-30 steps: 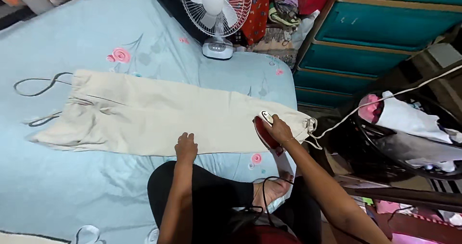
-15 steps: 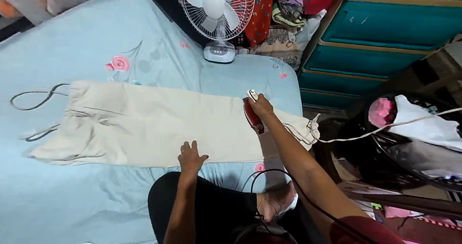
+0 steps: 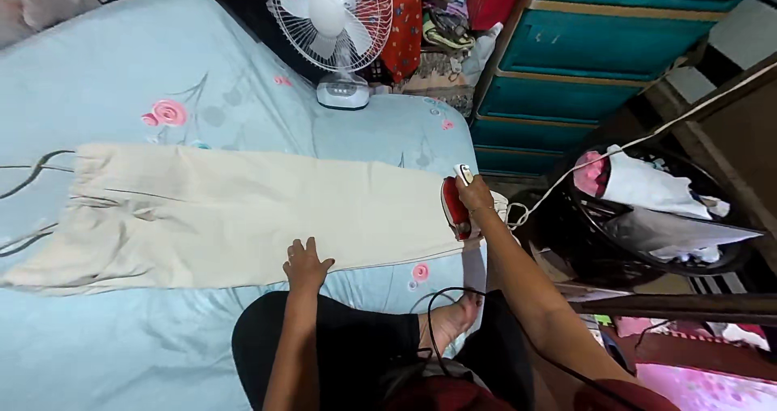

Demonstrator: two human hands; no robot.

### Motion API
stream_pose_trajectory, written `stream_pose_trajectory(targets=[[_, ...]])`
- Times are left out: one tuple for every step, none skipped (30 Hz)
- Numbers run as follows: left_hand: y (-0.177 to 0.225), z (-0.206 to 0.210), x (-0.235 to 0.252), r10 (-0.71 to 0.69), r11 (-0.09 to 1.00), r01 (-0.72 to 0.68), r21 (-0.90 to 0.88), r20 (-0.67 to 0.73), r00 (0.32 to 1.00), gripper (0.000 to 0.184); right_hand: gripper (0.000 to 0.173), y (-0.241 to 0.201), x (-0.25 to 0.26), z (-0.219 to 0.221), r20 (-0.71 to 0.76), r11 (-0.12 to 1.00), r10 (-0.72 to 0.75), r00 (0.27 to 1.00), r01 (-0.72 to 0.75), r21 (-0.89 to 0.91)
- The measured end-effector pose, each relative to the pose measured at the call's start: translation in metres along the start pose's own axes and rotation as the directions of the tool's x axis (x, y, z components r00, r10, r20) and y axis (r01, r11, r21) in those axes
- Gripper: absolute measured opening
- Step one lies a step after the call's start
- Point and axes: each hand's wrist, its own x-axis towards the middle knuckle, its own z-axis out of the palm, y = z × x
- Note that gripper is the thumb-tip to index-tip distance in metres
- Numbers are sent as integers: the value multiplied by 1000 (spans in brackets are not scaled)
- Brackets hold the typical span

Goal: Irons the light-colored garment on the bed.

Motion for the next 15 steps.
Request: stream_pose_trajectory(targets=[[0,0,-1,-2,1000,2,3,3,1000,76,60,4,-1,1,6,1000,-2,1000,2,23],[0,0,-1,-3,1000,3,8,5,1000,76,59,9,-4,1,21,999,-19,1000,18,39],[0,0,-1,-1,1000,1,10,3,1000,76,58,14,-6,0,48,998,-53,997,51,46],[0,0,-1,0,1000,0,10,2,1000,76,58,20,-8,-1,87,994,-100,991,97,46],[0,0,-1,-2,1000,2,14,3,1000,76,58,26,-10,-2,126,988,-153,980,148,46],[0,0,-1,-4,1000,4,20,5,1000,75,58,31,-13,-2,164,979,-205,965,203,33],[1,0,-1,-6,1000,6,26,11,1000,76,57,35,-17,-3,204,966,-255,945,258,11],[1,-1,-1,-6,1000,6,29,15,1000,75,57,37,-23,-4,240,951,-299,924,310,-11],[1,-1,-1,-5,1000,4,28,14,1000,75,56,37,-30,-4,269,934,-338,902,358,-24],[1,0,-1,-2,1000,2,28,8,1000,75,56,36,-37,-4,298,917,-371,879,398,-31],[1,0,-2,0,1000,-1,26,3,1000,74,56,34,-42,-3,329,902,-400,855,432,-27],[2,0,-2,2,1000,-2,28,3,1000,74,56,32,-47,0,357,885,-428,830,465,-20],[2,0,-3,2,1000,-2,30,2,1000,73,57,29,-52,3,386,867,-454,803,498,-18],[2,0,-3,2,1000,-2,31,1,1000,73,57,25,-57,6,414,846,-479,774,533,-19],[2,1,-2,3,999,-3,32,0,1000,72,57,21,-62,9,444,823,-502,742,568,-19]])
